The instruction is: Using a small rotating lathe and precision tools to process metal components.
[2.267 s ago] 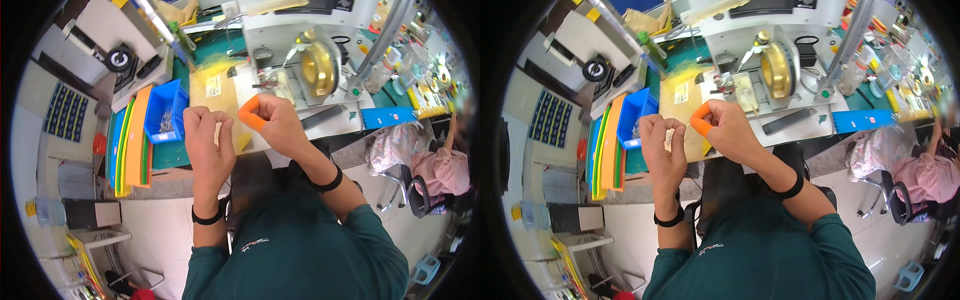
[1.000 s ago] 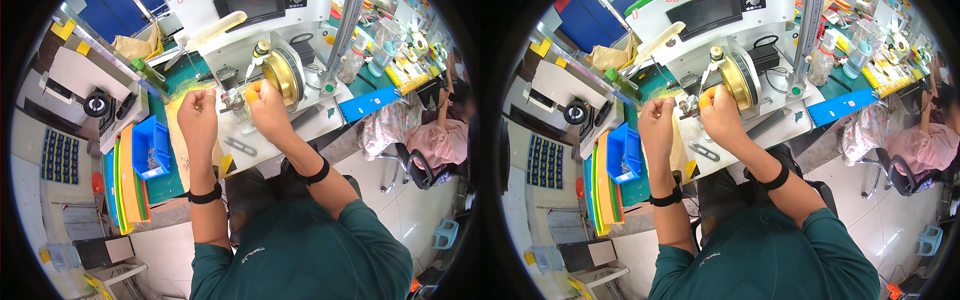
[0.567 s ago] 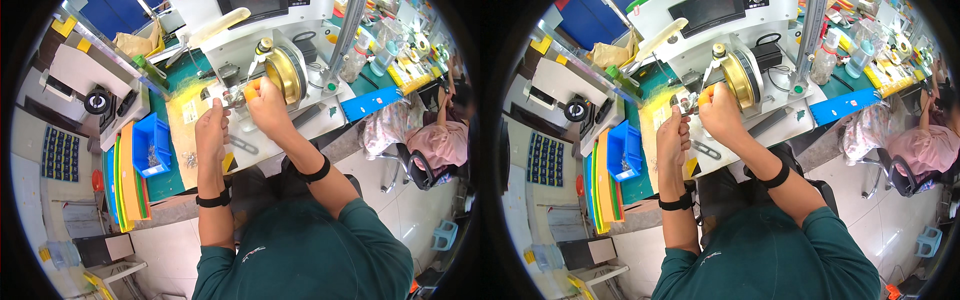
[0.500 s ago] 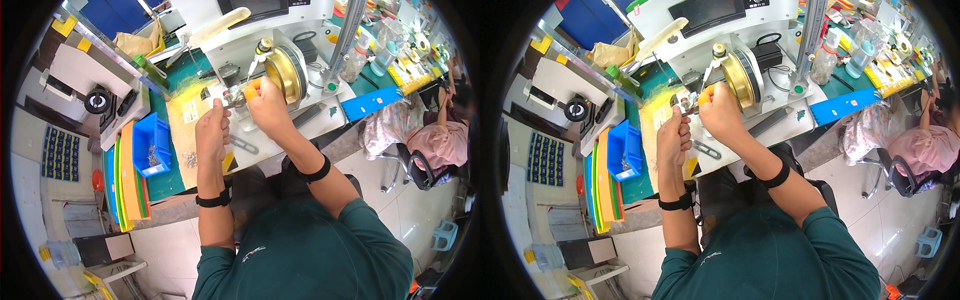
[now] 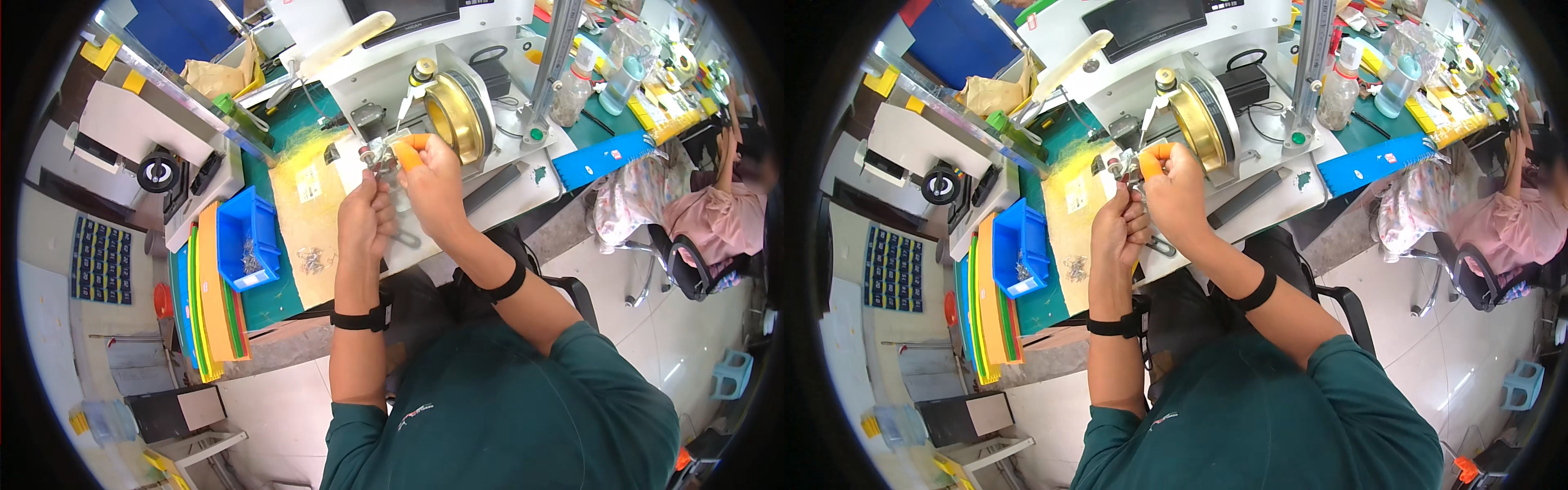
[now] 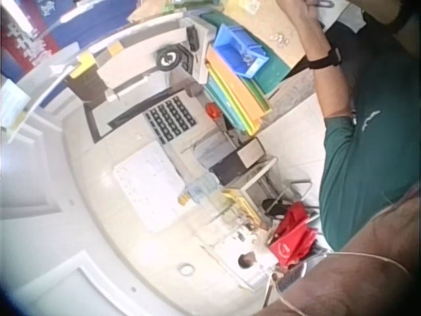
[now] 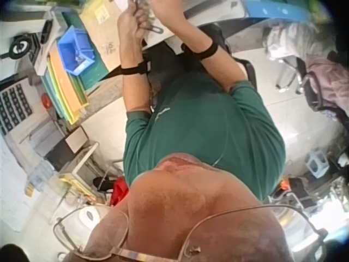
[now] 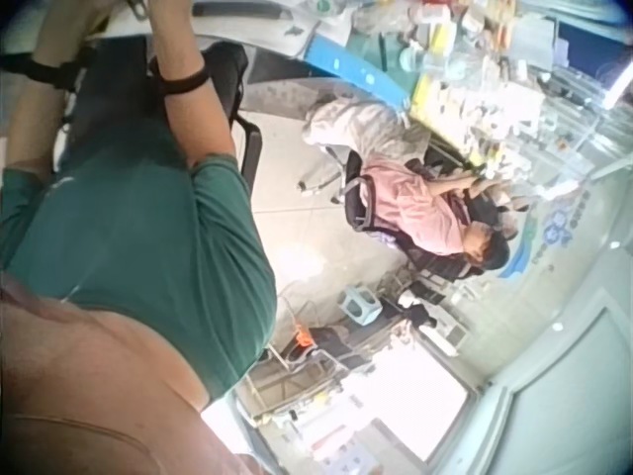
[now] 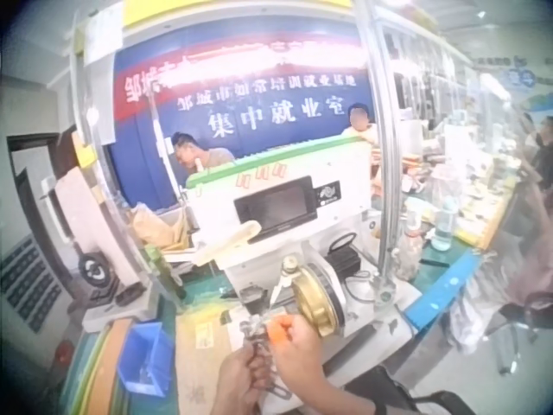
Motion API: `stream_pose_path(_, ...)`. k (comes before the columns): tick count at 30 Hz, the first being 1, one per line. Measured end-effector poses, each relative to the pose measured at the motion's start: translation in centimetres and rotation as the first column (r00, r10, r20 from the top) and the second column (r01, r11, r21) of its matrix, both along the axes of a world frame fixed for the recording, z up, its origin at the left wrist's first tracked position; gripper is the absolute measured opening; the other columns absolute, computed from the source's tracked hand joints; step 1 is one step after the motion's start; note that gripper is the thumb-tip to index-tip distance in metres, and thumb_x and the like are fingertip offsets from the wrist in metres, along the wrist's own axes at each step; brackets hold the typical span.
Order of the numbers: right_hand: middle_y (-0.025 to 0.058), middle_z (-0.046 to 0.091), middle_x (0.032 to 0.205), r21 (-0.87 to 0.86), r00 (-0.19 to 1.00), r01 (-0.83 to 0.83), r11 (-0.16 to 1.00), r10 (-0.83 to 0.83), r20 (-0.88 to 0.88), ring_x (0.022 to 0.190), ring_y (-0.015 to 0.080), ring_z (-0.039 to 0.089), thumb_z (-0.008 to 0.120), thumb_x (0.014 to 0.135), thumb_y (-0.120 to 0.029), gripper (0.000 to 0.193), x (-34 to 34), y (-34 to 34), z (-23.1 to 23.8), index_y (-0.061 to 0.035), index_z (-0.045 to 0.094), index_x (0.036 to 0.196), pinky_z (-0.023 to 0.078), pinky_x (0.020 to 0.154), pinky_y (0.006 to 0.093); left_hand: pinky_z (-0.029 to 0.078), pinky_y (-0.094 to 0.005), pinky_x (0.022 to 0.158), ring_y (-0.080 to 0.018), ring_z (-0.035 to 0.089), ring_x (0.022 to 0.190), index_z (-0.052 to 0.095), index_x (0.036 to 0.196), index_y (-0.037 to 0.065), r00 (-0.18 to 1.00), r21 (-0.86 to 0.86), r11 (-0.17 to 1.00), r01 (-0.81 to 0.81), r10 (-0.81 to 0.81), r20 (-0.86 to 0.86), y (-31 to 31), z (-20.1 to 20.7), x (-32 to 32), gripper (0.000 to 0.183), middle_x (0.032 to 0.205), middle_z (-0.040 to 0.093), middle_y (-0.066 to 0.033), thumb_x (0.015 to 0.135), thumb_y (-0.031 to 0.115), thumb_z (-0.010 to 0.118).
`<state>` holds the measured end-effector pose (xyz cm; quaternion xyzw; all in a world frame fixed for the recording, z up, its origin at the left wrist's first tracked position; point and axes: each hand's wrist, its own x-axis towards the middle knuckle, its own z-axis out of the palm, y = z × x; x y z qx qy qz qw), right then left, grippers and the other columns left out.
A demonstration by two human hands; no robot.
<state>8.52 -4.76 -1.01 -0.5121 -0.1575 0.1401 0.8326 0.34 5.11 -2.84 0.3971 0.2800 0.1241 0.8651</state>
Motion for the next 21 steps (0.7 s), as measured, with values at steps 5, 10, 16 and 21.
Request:
stream_pose_path(5,0.0007,0.058,0.081,0.014,1.000,-0.029,0.999,0.029,-0.012,0.063,0.0040,0.048,0.061,0.103,-0.008,0.010,0.3,0.0,0.3,0.0012,0.059,0.107,0.036,0.055,0.0208,0.021,-0.0241,0.041,-0.0049,0.027,0.047,0.056,0.093,0.007,1.000,0.020,1.000,0.013,-0.013,-0.014,-0.1,0.4,0.1,0.042,0.063,0.036,0.0070,0.111,0.044,0.051)
stream_pose_path(10,0.0010,0.058,0.081,-0.013,1.000,-0.010,1.000,0.011,0.014,0.063,0.0039,0.048,0.060,0.103,-0.007,0.010,0.6,0.8,0.2,0.0016,0.058,0.106,0.036,0.055,0.0208,0.020,-0.0237,0.041,-0.0044,0.029,0.046,0.058,0.086,0.007,1.000,0.068,0.998,0.017,-0.019,0.024,0.7,-0.2,0.2,0.035,0.061,0.037,0.0080,0.106,0.036,0.060)
stream_pose_path(16,0.0054,0.063,0.086,-0.067,1.000,0.009,0.998,-0.009,0.004,0.070,0.0086,0.053,0.061,0.092,0.001,0.007,0.7,0.3,0.5,0.0038,0.061,0.099,0.045,0.060,0.0276,0.018,-0.0236,0.040,-0.0025,0.028,0.043,0.055,0.074,0.013,0.975,0.546,0.825,-0.146,0.213,-0.060,-0.2,1.8,0.5,0.036,0.055,0.037,0.0099,0.105,0.031,0.061)
stream_pose_path(21,0.0055,0.062,0.085,-0.061,0.999,0.041,0.997,-0.040,0.016,0.071,0.0088,0.054,0.061,0.092,0.001,0.006,0.6,0.6,0.3,0.0037,0.060,0.098,0.046,0.061,0.0273,0.018,-0.0234,0.040,-0.0029,0.025,0.042,0.055,0.080,0.009,0.977,0.428,0.890,-0.158,0.204,-0.063,-0.9,2.1,-0.1,0.045,0.056,0.035,0.0097,0.107,0.045,0.059)
